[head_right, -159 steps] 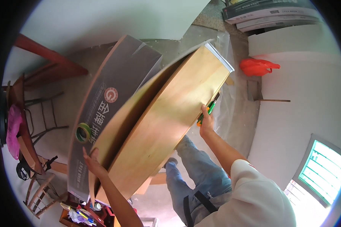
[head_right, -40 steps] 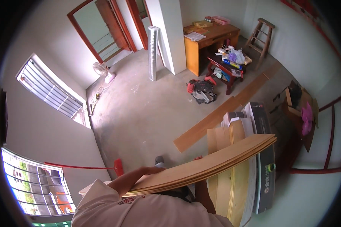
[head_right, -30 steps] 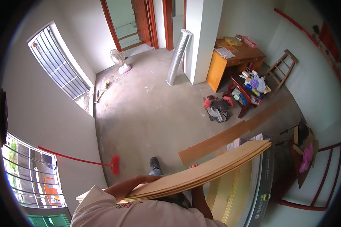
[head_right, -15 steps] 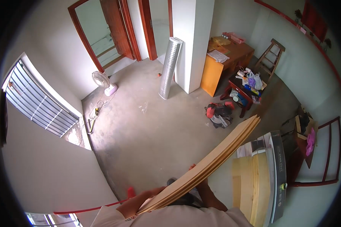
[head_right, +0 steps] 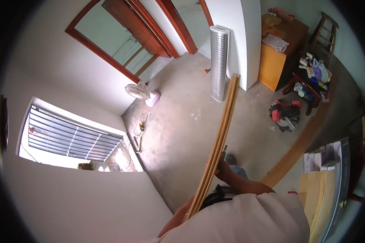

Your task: The person cuts open a package of floorboards with a utility knife, carries the floorboards into a room, trims and lays down foam underlayment, arranges the floorboards on the floor, and measures the floor using a tape measure.

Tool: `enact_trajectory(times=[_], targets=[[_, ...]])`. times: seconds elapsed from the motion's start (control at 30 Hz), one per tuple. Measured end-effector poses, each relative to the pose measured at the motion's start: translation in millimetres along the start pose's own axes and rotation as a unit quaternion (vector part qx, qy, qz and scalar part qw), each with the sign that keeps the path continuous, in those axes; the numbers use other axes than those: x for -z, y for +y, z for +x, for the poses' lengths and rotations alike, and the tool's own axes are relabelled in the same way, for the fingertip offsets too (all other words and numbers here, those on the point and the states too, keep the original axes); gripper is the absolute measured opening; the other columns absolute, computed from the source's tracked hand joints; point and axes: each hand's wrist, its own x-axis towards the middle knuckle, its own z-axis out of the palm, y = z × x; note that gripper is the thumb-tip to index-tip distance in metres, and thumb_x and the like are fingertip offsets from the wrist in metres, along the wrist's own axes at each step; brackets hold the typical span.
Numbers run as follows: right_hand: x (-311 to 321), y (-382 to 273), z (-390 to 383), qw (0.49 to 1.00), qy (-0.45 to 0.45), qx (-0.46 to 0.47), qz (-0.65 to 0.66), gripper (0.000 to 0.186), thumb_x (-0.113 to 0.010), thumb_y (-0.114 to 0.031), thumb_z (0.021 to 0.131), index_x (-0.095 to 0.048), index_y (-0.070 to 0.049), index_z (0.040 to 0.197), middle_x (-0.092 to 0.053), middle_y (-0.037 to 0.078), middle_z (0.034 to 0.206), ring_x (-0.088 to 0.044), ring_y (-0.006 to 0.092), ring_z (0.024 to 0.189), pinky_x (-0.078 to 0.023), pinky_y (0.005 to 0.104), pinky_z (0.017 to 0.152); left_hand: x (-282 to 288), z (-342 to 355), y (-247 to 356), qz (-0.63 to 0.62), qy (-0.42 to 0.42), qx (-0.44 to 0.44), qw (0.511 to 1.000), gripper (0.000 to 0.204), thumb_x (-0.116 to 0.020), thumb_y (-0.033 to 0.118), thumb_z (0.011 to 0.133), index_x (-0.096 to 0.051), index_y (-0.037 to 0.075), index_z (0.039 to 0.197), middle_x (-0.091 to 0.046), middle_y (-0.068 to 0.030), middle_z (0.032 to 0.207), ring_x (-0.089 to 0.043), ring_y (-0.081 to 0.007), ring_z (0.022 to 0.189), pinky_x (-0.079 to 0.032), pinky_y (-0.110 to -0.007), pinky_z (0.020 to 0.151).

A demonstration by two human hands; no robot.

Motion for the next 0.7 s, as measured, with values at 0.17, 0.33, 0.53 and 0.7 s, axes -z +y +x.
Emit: enact_trajectory(times=[0.17,0.33,0.53,0.7], targets=[[-37,39,152,0.989,0.049,-0.116,0.075,0.059,-0.047,-0.06,0.097,-0.056,-0.006,0.119,-0.062,0.008,0.106,-0.062,0.0211,0.098,-0.052,0.035,0.09,82,20,56,-0.201,0.038,0.203,0.958,0.068,-0.034,0.059,0.102,-0.052,0.006,0.141,-0.06,-0.0102,0.13,-0.056,-0.0162,0.116,-0.041,-0.031,0.103],[-156,-63,239,0.974,0.007,-0.209,0.084,0.06,-0.044,-0.058,0.099,-0.054,-0.005,0.126,-0.063,0.006,0.106,-0.062,0.0188,0.098,-0.05,0.0344,0.092,148,68,72,-0.264,0.11,0.22,0.932,0.068,-0.034,0.06,0.102,-0.053,0.006,0.14,-0.061,-0.0101,0.129,-0.056,-0.0161,0.115,-0.042,-0.031,0.103],[-143,19,435,0.989,-0.04,-0.125,-0.066,0.059,-0.041,-0.061,0.1,-0.058,-0.006,0.114,-0.063,0.004,0.099,-0.062,0.0145,0.091,-0.052,0.0303,0.083,255,201,78,-0.299,0.106,0.23,0.92,0.068,-0.034,0.06,0.102,-0.053,0.006,0.14,-0.061,-0.0101,0.128,-0.057,-0.016,0.114,-0.042,-0.031,0.102],[-171,-18,566,0.989,-0.029,-0.086,-0.119,0.065,-0.038,-0.063,0.099,-0.058,-0.004,0.116,-0.064,0.004,0.105,-0.062,0.0132,0.095,-0.052,0.0321,0.086,348,322,123,-0.266,0.052,0.227,0.935,0.068,-0.034,0.06,0.102,-0.054,0.006,0.139,-0.062,-0.0101,0.127,-0.057,-0.0158,0.113,-0.043,-0.031,0.101]])
